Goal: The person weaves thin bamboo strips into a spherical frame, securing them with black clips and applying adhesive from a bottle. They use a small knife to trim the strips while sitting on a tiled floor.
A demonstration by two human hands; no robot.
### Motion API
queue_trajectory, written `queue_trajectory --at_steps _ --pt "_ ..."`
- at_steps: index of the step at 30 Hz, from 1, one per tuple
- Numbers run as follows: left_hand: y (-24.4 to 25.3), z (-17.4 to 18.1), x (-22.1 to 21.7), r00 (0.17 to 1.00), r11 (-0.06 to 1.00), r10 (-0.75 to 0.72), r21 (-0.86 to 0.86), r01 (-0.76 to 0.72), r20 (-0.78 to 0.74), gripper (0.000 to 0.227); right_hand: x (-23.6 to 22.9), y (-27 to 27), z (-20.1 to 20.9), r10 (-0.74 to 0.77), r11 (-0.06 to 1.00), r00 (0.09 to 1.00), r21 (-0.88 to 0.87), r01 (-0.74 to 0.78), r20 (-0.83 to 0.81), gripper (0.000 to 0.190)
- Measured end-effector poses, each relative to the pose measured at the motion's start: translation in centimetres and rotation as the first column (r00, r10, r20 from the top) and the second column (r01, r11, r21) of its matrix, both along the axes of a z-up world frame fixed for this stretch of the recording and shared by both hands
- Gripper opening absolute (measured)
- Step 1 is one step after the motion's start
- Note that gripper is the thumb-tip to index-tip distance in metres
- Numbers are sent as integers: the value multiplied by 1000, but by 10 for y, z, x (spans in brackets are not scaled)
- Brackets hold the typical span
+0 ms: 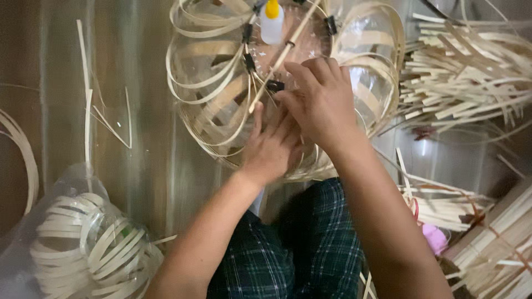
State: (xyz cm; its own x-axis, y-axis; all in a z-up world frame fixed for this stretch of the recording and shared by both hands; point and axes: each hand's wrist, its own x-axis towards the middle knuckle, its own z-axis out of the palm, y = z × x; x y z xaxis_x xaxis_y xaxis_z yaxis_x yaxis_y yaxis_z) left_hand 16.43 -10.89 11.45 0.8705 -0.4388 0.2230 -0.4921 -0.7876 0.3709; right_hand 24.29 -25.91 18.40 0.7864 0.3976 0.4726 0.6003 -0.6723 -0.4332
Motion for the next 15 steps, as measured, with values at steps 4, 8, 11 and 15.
queue_trajectory --at_steps 4,8,11,15 --pt "0 -9 -4 999 997 32 75 -30 -35 61 21 13 2 96 995 991 15 -95 -97 31" --pt "0 -11 -3 999 996 30 86 -33 39 67 21 -1 6 58 960 957 279 25 -286 21" --pt "2 -10 -5 998 996 14 84 -19 54 74 4 -33 7 -67 926 943 332 181 -327 20" --pt "5 -4 -5 994 992 7 125 -20 107 80 -25 -51 -5 -97 995 980 17 101 -176 29"
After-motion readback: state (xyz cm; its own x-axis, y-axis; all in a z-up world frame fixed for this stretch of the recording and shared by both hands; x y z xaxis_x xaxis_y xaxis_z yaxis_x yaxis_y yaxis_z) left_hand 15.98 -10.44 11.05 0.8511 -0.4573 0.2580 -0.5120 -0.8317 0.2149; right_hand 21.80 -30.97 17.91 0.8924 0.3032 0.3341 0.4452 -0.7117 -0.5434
